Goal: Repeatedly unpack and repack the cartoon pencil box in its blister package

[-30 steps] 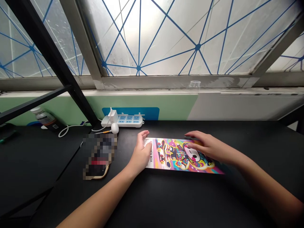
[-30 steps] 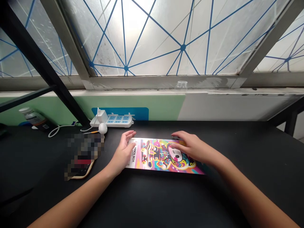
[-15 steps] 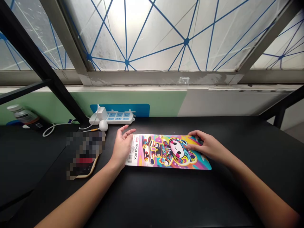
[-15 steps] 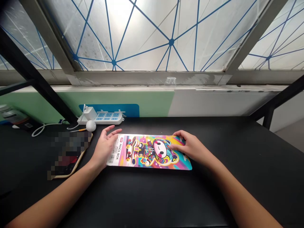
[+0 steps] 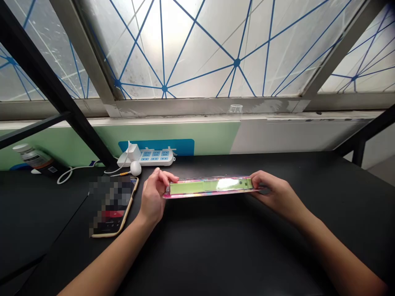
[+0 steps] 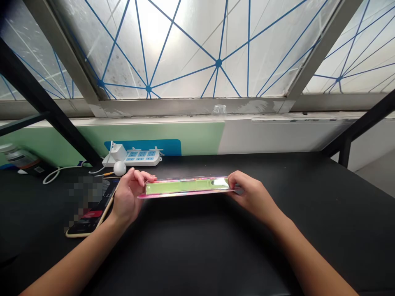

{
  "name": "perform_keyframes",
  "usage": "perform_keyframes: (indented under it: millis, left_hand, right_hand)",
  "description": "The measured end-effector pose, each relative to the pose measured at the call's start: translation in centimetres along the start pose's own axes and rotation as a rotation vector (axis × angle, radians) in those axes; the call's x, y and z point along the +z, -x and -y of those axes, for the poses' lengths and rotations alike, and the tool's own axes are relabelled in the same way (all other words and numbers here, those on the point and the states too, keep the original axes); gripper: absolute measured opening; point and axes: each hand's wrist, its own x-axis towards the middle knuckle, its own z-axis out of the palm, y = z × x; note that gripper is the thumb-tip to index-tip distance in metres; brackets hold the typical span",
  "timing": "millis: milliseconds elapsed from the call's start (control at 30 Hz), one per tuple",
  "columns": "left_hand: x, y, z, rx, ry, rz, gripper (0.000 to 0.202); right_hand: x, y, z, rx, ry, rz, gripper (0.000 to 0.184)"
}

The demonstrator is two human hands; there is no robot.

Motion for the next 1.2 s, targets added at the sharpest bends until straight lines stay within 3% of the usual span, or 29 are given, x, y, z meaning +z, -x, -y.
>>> perform_keyframes:
  millis: [167, 233, 367, 500, 667, 900, 1033, 1200]
  left_hand:
    - [-0.4, -0.2, -0.2, -0.02, -0.237, 0.139, 0.028]
    - [-0.3, -0.1, -0.3, 0.003, -0.372, 0.214, 0.019]
    - [-0.3, 0.4, -0.1, 0.069, -0.862, 0.463, 0.059]
    - [-0.6, 0.4, 0.2, 0.161, -1.045, 0.589, 0.066]
    - [-0.8, 0.2, 0.3, 0.229, -1.063, 0.587, 0.068]
    - [-0.7, 0.3, 0.1, 0.269, -1.022, 0.554, 0.069]
    - [-0.4, 0.5, 0.2, 0.371, -1.027, 0.518, 0.074]
    - [-0.3, 0.8, 0.2, 0.517, -1.092, 0.482, 0.082]
  right_hand:
    - [0.5, 0.3, 0.1, 0.027, 0.049, 0.197, 0.023]
    - [0.8, 0.3, 0.6, 0.049, 0.051, 0.281, 0.034]
    - [1.1, 0.2, 1.5, 0.044, 0.075, 0.415, 0.063]
    - [1.0, -0.1, 1.8, 0.126, 0.013, 0.491, 0.061]
    - [1.1, -0.3, 1.5, 0.195, -0.035, 0.479, 0.058]
    - [1.9, -0.1, -1.1, 0.23, -0.033, 0.281, 0.062]
    - [2.1, -0.1, -2.3, 0.326, -0.06, 0.255, 0.065]
    - [1.9, -0.3, -2.3, 0.385, -0.189, 0.176, 0.071]
